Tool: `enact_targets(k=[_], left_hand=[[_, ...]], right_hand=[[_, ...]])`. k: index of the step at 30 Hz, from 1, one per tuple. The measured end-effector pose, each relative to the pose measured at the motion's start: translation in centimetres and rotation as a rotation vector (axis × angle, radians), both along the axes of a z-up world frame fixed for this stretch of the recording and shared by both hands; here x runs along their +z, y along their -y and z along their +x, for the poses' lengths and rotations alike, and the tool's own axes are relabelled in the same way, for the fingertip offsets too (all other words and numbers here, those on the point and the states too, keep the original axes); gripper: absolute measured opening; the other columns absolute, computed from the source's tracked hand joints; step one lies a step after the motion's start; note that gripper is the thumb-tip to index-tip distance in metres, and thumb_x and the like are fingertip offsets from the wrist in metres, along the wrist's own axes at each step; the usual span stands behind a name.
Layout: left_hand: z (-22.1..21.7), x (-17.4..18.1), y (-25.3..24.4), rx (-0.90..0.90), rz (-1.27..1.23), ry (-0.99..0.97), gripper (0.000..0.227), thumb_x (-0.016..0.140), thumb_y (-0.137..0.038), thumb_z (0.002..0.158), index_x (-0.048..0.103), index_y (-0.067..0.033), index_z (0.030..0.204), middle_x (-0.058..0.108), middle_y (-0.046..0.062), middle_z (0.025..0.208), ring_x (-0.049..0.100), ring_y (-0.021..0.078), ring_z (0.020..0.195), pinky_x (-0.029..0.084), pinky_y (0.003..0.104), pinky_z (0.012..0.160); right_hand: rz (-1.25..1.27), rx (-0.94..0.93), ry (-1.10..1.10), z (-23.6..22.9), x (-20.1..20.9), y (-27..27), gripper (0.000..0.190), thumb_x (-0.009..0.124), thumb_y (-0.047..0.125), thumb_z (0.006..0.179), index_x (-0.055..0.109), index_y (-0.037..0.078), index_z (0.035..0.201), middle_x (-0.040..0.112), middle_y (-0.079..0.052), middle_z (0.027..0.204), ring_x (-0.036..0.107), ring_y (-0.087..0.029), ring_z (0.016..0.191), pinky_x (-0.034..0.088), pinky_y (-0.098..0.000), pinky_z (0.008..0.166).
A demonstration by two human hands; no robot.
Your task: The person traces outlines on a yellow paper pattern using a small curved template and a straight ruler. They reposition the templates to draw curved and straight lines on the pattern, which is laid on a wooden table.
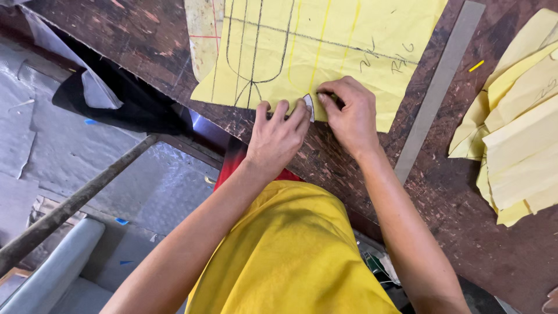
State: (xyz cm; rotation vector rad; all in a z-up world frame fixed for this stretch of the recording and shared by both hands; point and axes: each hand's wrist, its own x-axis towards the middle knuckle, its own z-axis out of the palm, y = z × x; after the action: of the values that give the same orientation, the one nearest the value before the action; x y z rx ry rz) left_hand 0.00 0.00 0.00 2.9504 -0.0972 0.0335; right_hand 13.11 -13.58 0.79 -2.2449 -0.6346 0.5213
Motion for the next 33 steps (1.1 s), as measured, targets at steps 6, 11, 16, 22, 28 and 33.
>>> enact_targets(k=[6, 11, 16, 22, 28, 33], left_hand=[[0.2, 0.2, -0.1, -0.001, -0.011, 0.008, 0.045, 0.066, -0.023, 0.088, 0.068, -0.0061, 0.129, 0.058, 0.006, 0.131, 0.053, 0.024, 0.113, 0.044, 0.05, 0.096], [0.0, 0.2, 0.1, 0.005, -0.004, 0.007, 0.046, 0.065, -0.022, 0.087, 0.068, -0.006, 0.131, 0.058, 0.006, 0.131, 0.053, 0.0231, 0.113, 0.044, 0.049, 0.096], [-0.3, 0.0, 0.0, 0.012, -0.019, 0.025, 0.045, 0.065, -0.022, 0.088, 0.068, -0.006, 0.13, 0.057, 0.006, 0.131, 0.053, 0.0238, 0.114, 0.044, 0.05, 0.097], [0.0, -0.1, 0.1, 0.013, -0.041, 0.032, 0.043, 0.065, -0.023, 0.088, 0.069, -0.0051, 0.127, 0.058, 0.008, 0.132, 0.053, 0.0245, 0.114, 0.044, 0.052, 0.096], [-0.3, -0.4, 0.2, 0.009, -0.024, 0.034, 0.039, 0.065, -0.022, 0.088, 0.07, -0.0061, 0.123, 0.058, 0.007, 0.133, 0.053, 0.0245, 0.116, 0.044, 0.051, 0.097], [-0.3, -0.6, 0.1, 0.004, -0.033, 0.033, 0.039, 0.065, -0.022, 0.088, 0.071, -0.0058, 0.124, 0.057, 0.007, 0.134, 0.052, 0.0249, 0.116, 0.043, 0.05, 0.096]], right_hand=[[0.009, -0.011, 0.042, 0.2, 0.1, 0.2, 0.012, 0.075, 0.002, 0.09, 0.075, 0.002, 0.102, 0.07, -0.012, 0.095, 0.069, -0.027, 0.085, 0.053, -0.036, 0.077], [0.007, -0.039, 0.006, 0.0, 0.3, 0.5, 0.012, 0.075, 0.002, 0.091, 0.075, 0.002, 0.103, 0.069, -0.012, 0.095, 0.068, -0.026, 0.082, 0.052, -0.0351, 0.075], [0.017, -0.032, 0.0, -0.2, 0.2, 0.4, 0.012, 0.075, 0.002, 0.091, 0.075, 0.002, 0.103, 0.07, -0.012, 0.096, 0.068, -0.025, 0.082, 0.052, -0.0342, 0.074], [0.043, 0.053, 0.087, -0.6, -0.5, -0.2, 0.012, 0.076, 0.001, 0.091, 0.075, 0.002, 0.102, 0.069, -0.013, 0.093, 0.068, -0.029, 0.085, 0.052, -0.0367, 0.076], [0.006, 0.076, 0.106, -0.7, -1.0, -0.5, 0.012, 0.076, 0.0, 0.089, 0.075, 0.001, 0.101, 0.068, -0.013, 0.092, 0.068, -0.03, 0.084, 0.052, -0.0385, 0.075], [0.009, 0.127, 0.154, -0.5, -1.1, -0.8, 0.012, 0.077, 0.0, 0.088, 0.075, 0.002, 0.1, 0.068, -0.013, 0.092, 0.068, -0.031, 0.086, 0.053, -0.039, 0.077]])
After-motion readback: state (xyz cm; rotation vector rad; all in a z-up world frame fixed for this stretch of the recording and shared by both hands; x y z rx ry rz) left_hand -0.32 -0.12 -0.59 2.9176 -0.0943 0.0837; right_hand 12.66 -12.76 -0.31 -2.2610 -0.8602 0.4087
